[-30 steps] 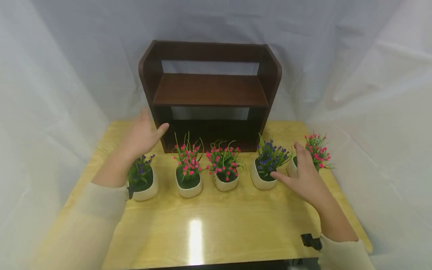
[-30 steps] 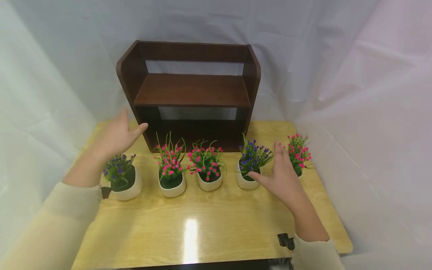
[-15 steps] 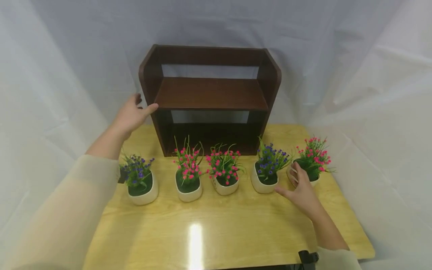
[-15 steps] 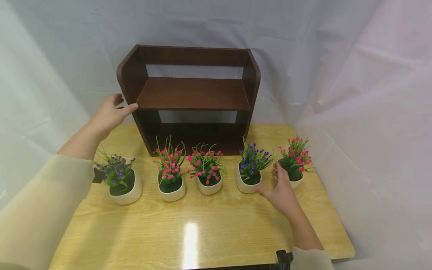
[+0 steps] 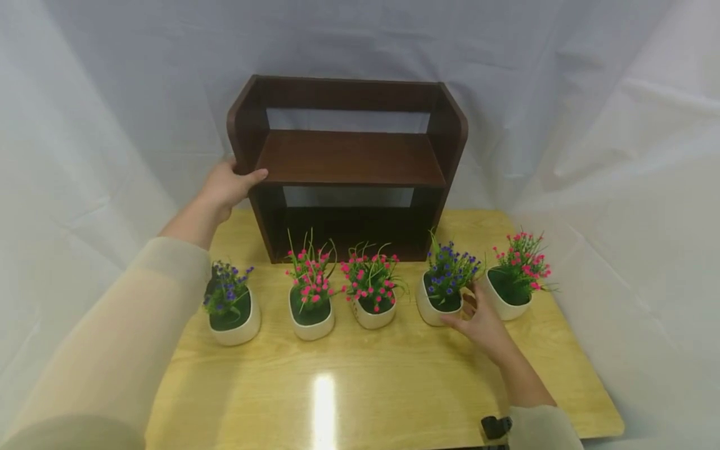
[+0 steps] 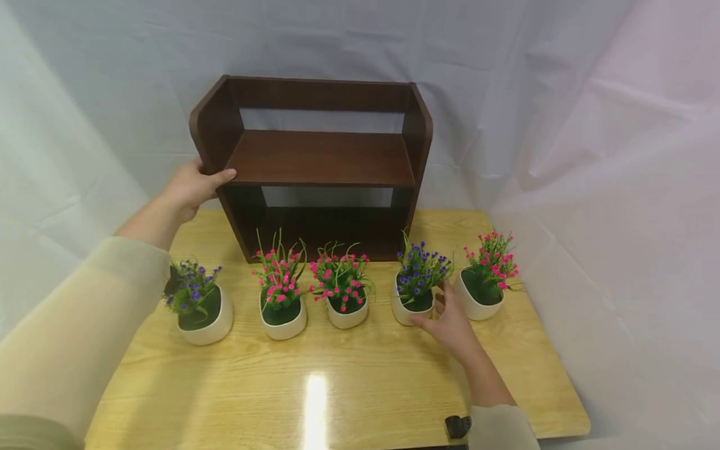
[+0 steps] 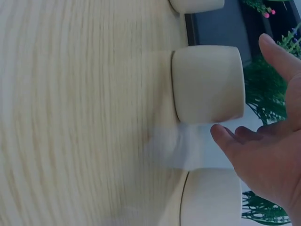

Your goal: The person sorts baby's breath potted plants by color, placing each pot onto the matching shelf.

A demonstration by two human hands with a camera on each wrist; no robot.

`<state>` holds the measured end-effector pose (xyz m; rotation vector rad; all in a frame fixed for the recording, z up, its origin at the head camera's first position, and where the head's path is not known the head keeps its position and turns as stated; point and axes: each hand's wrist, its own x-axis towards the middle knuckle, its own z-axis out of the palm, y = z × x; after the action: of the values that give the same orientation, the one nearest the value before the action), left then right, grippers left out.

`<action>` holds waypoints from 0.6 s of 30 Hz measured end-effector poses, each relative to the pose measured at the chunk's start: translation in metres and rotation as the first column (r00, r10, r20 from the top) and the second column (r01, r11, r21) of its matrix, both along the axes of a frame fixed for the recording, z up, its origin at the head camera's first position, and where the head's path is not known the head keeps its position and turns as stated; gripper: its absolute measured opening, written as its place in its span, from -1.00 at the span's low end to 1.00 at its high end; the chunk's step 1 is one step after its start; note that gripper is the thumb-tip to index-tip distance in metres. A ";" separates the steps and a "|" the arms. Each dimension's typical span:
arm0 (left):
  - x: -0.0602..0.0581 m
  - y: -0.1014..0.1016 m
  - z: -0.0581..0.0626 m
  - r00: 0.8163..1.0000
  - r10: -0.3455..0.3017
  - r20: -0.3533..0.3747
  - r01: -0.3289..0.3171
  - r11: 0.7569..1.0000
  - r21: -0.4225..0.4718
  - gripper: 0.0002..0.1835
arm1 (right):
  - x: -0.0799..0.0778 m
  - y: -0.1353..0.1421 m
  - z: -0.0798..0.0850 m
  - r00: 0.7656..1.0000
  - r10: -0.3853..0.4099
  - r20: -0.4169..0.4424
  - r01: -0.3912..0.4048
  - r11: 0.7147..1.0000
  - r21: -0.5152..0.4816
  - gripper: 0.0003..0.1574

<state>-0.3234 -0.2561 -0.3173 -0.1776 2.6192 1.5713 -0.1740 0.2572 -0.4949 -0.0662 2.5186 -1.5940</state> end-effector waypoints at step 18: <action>-0.001 0.002 0.008 0.998 -0.015 0.069 0.014 1.000 0.017 0.14 | -0.008 -0.007 -0.016 0.996 -0.073 0.051 0.063 0.984 0.167 0.34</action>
<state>-0.3246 -0.2545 -0.3093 -0.2077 2.5494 1.5530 -0.1817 0.2507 -0.5106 0.0845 2.6236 -1.3829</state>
